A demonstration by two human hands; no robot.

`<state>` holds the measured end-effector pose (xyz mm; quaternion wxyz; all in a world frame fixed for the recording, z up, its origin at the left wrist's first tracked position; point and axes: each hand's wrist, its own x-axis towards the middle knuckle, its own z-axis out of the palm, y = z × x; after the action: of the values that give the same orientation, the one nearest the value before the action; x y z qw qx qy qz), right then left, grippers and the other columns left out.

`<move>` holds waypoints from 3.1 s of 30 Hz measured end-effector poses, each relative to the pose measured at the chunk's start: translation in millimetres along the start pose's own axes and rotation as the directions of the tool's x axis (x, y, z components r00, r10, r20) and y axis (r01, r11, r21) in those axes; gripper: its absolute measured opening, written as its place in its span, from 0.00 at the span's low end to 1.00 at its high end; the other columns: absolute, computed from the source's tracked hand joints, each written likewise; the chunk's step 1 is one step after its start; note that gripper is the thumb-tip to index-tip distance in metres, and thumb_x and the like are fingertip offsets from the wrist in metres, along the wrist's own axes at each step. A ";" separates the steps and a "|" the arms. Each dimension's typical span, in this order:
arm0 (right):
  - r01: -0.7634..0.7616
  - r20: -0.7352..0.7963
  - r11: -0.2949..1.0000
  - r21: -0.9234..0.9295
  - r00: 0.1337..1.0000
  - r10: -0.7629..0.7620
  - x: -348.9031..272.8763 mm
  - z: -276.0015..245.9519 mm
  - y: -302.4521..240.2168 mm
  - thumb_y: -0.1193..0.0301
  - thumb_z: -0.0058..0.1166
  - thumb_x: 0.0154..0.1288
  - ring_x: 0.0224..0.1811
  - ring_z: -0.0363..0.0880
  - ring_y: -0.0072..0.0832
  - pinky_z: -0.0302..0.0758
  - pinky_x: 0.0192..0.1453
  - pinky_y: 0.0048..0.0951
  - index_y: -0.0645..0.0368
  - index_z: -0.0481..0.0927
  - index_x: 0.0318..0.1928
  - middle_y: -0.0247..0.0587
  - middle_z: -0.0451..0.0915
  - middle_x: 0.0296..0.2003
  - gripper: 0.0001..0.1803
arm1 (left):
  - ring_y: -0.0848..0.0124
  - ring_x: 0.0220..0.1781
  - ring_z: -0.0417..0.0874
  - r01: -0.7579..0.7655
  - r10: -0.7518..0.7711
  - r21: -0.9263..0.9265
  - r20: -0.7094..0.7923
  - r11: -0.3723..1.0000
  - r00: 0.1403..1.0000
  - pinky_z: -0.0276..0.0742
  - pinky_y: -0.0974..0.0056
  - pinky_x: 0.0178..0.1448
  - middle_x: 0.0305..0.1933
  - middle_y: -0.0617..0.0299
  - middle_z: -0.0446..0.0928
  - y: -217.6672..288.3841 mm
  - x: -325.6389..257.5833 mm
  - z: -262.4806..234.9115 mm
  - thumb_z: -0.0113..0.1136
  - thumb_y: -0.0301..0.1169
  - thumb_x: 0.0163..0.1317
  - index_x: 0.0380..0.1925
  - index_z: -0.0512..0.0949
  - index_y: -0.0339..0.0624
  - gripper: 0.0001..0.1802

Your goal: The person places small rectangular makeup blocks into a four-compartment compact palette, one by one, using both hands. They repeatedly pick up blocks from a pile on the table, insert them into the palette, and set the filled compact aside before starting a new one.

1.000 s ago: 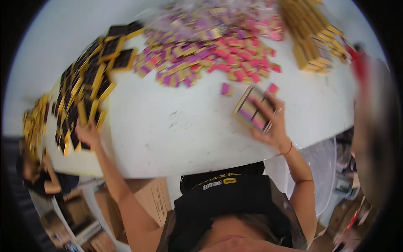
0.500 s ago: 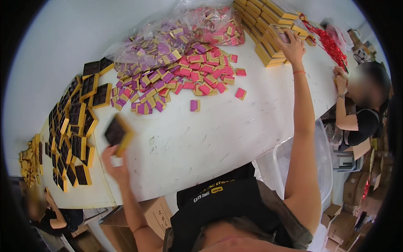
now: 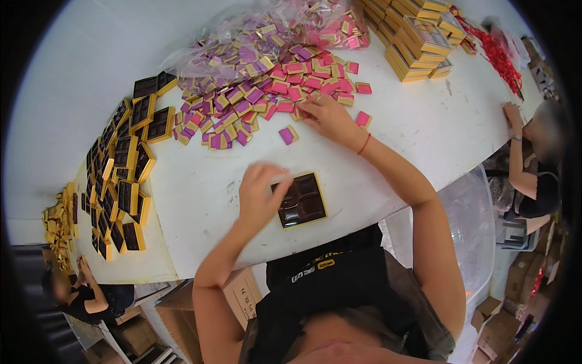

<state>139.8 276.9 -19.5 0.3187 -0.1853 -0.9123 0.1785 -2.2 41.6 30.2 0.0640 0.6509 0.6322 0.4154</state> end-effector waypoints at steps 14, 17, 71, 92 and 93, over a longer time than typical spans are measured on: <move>-0.583 0.425 0.383 0.717 0.801 0.423 -24.2 -50.3 -38.0 0.75 0.57 0.68 0.40 0.82 0.18 0.83 0.42 0.23 0.63 0.82 0.56 0.34 0.84 0.39 0.16 | 0.64 0.37 0.86 0.386 -0.369 -0.089 0.162 0.918 0.915 0.80 0.61 0.41 0.40 0.54 0.84 -71.6 58.6 19.5 0.64 0.23 0.56 0.43 0.82 0.38 0.13; -0.572 0.473 0.330 0.751 0.815 0.335 -32.3 -46.7 -56.2 0.76 0.55 0.68 0.38 0.82 0.18 0.83 0.41 0.24 0.63 0.82 0.55 0.35 0.84 0.41 0.16 | 0.75 0.39 0.83 0.569 -0.473 -0.415 0.318 0.709 0.821 0.79 0.69 0.46 0.40 0.61 0.84 -56.9 39.5 -4.9 0.59 0.20 0.64 0.51 0.79 0.37 0.15; 0.135 0.312 0.982 0.136 0.935 -0.171 -93.8 -53.2 -116.8 0.54 0.69 0.58 0.70 0.65 0.46 0.64 0.70 0.50 0.54 0.77 0.62 0.43 0.70 0.65 0.33 | 0.53 0.56 0.77 0.105 -0.033 0.362 -0.202 0.926 0.979 0.72 0.54 0.61 0.54 0.54 0.81 -84.6 25.6 -32.9 0.70 0.32 0.58 0.52 0.79 0.41 0.21; -0.341 0.335 0.938 0.064 0.893 0.302 -41.2 -32.6 -44.6 0.67 0.68 0.60 0.31 0.75 0.33 0.72 0.34 0.33 0.61 0.79 0.40 0.41 0.77 0.31 0.13 | 0.70 0.44 0.80 0.306 -0.315 0.082 0.155 0.949 0.936 0.73 0.66 0.42 0.48 0.62 0.79 -67.2 28.5 -57.9 0.74 0.27 0.53 0.49 0.82 0.47 0.22; -0.413 0.345 0.902 0.126 0.871 0.350 -48.2 -35.6 -49.8 0.67 0.68 0.61 0.28 0.72 0.32 0.71 0.33 0.33 0.61 0.79 0.38 0.41 0.76 0.30 0.13 | 0.70 0.44 0.81 0.273 -0.267 -0.025 0.146 0.962 0.953 0.73 0.66 0.41 0.46 0.62 0.80 -47.4 16.9 -59.4 0.75 0.27 0.52 0.46 0.82 0.46 0.20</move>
<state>186.8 219.3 3.9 0.1444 -0.2995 -0.8742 0.3539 -78.0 39.2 47.6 0.1794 0.5846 0.6995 0.3697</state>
